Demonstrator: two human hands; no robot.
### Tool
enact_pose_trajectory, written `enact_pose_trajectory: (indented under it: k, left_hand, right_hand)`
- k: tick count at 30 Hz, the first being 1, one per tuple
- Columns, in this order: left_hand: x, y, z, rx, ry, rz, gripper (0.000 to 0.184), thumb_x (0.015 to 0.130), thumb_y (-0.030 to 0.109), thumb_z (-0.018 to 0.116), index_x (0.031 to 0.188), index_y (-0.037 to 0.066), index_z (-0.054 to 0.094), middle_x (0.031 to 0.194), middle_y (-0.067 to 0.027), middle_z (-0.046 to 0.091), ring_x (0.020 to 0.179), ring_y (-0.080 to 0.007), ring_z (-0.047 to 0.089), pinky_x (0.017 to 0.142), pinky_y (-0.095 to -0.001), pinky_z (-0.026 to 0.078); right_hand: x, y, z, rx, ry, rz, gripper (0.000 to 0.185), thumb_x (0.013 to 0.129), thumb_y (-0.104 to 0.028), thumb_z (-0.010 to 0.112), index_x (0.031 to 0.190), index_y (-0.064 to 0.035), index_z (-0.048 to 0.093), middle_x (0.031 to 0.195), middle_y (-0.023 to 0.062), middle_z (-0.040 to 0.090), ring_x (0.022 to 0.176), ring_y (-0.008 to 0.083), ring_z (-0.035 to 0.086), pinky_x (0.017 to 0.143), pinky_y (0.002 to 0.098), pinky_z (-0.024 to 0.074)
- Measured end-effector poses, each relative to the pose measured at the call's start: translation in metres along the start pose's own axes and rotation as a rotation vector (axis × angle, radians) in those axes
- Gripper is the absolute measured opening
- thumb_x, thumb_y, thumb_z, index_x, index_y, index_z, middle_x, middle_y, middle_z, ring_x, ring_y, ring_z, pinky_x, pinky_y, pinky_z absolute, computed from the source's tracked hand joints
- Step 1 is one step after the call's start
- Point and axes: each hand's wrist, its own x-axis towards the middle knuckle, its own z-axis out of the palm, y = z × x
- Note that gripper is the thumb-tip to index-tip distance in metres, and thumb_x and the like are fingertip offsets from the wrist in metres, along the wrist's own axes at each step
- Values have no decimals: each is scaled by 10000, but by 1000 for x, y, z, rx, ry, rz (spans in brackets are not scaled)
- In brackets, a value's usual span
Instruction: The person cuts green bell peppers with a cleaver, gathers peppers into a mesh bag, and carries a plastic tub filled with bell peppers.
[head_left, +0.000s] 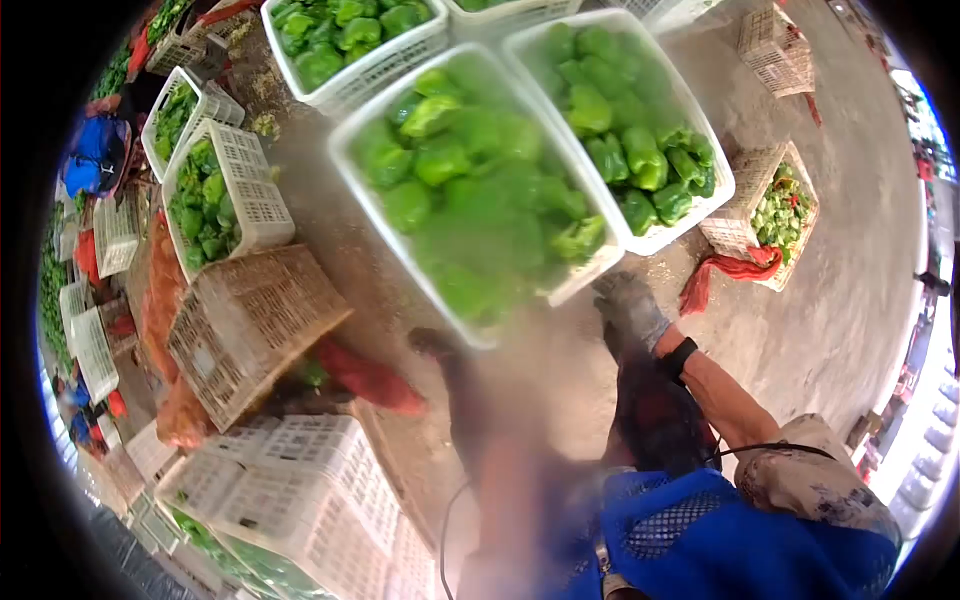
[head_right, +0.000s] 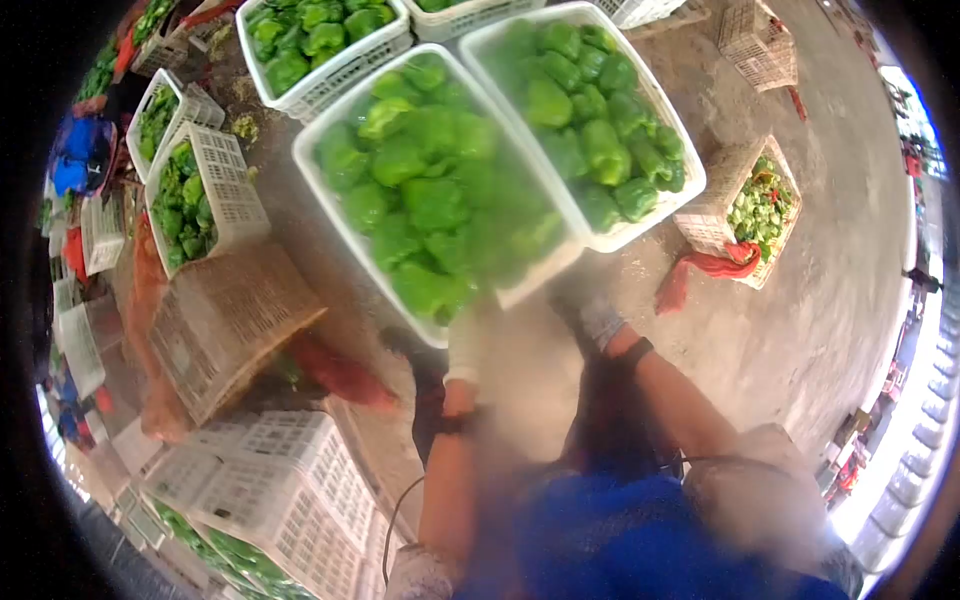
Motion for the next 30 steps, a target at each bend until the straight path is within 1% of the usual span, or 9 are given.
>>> enact_pose_trajectory:
  k: [8,12,14,17,21,24,25,28,30]
  left_hand:
    - [-50,-70,-238,369,-81,-158,277,883,121,546,1129,5,603,960,-115,657,857,-216,625,755,-330,497]
    - [-33,-85,-291,376,-167,-181,243,899,63,525,1114,-10,612,917,-108,646,777,-179,595,734,-278,498]
    - [-33,-149,-288,-545,-35,-466,256,914,120,530,1115,-15,615,881,-91,634,760,-163,573,711,-287,492]
    - [0,-15,-325,-305,-13,-481,244,906,146,522,1037,-32,626,803,-101,608,699,-193,555,662,-315,477]
    - [61,-21,-353,644,-141,370,180,841,190,590,872,14,610,681,-142,562,662,-312,571,616,-359,451]
    - [133,-22,-376,607,-22,218,127,817,165,605,829,38,614,680,-127,571,645,-313,571,606,-377,461]
    - [167,-23,-377,590,22,173,110,808,156,610,814,46,616,680,-121,574,639,-313,571,602,-382,464]
    - [261,-50,-394,-476,45,-412,37,808,94,590,799,77,622,698,-123,587,629,-302,570,599,-386,476]
    - [331,-46,-418,505,-141,25,176,772,62,626,948,74,639,899,-129,635,828,-284,612,722,-340,520]
  right_hand:
    - [45,-120,40,-136,16,79,502,751,-276,591,1188,-32,549,1142,150,583,1082,333,507,870,451,445]
    - [74,-115,48,-255,-67,70,369,776,-324,580,1040,-71,636,928,124,648,834,306,609,749,415,493]
    - [94,-125,18,-256,-154,106,304,794,-339,575,954,-102,677,811,100,660,710,291,628,667,411,511]
    - [147,-146,-16,-181,7,5,272,852,-331,536,800,-109,683,704,104,647,661,272,637,597,419,504]
    - [264,-217,-136,-144,218,-171,194,833,-251,590,814,-71,660,794,166,635,699,361,607,644,434,496]
    - [402,-202,-142,29,695,-356,188,833,-238,597,878,-66,657,889,146,643,821,328,610,714,420,491]
    - [436,-226,-188,-68,272,-78,320,839,-106,529,1146,-76,613,1115,127,623,1045,286,583,860,376,480]
    - [543,-181,-153,-219,615,-408,248,817,-120,562,1043,-91,661,1069,108,642,963,276,615,807,379,508]
    - [578,-193,-177,-121,510,-365,206,822,-144,561,978,-86,682,1003,107,661,882,273,641,786,373,521]
